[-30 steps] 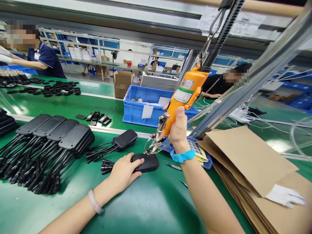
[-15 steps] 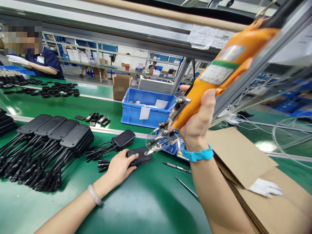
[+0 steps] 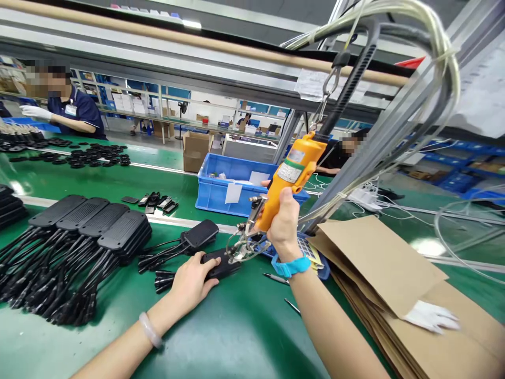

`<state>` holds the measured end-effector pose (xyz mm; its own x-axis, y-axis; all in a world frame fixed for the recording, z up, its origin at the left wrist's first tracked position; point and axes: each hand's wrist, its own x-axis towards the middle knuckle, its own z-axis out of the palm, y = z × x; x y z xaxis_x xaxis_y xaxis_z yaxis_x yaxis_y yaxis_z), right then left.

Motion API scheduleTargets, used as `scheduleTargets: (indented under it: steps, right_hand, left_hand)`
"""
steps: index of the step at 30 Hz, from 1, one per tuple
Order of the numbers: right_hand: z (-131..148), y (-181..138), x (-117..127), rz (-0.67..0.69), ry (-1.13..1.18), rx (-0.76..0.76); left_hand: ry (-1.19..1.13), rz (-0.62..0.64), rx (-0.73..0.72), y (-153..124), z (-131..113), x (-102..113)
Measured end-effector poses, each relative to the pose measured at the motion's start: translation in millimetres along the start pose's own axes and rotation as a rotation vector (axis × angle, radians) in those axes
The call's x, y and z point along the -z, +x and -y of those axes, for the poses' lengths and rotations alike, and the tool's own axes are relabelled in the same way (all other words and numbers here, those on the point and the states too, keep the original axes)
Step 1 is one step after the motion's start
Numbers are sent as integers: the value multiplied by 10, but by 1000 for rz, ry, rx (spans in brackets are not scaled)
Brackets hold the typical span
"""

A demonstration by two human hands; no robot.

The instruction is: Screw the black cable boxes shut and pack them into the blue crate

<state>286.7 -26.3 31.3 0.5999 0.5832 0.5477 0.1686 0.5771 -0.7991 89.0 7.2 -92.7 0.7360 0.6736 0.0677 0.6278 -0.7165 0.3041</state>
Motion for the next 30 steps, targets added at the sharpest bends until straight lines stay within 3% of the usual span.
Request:
scheduleTargets:
  steps: [11, 19, 24, 30]
  right_hand:
    - [-136, -64, -3, 36, 13, -13]
    - [-198, -193, 53, 31, 44, -12]
    - [64, -149, 22, 29, 73, 37]
    - [516, 162, -316, -4, 59, 132]
  left_hand:
    - [-24, 26, 9, 14, 5, -17]
    - [-23, 114, 32, 11, 5, 82]
    - [-28, 89, -45, 44, 68, 71]
    - [84, 114, -177, 115, 40, 70]
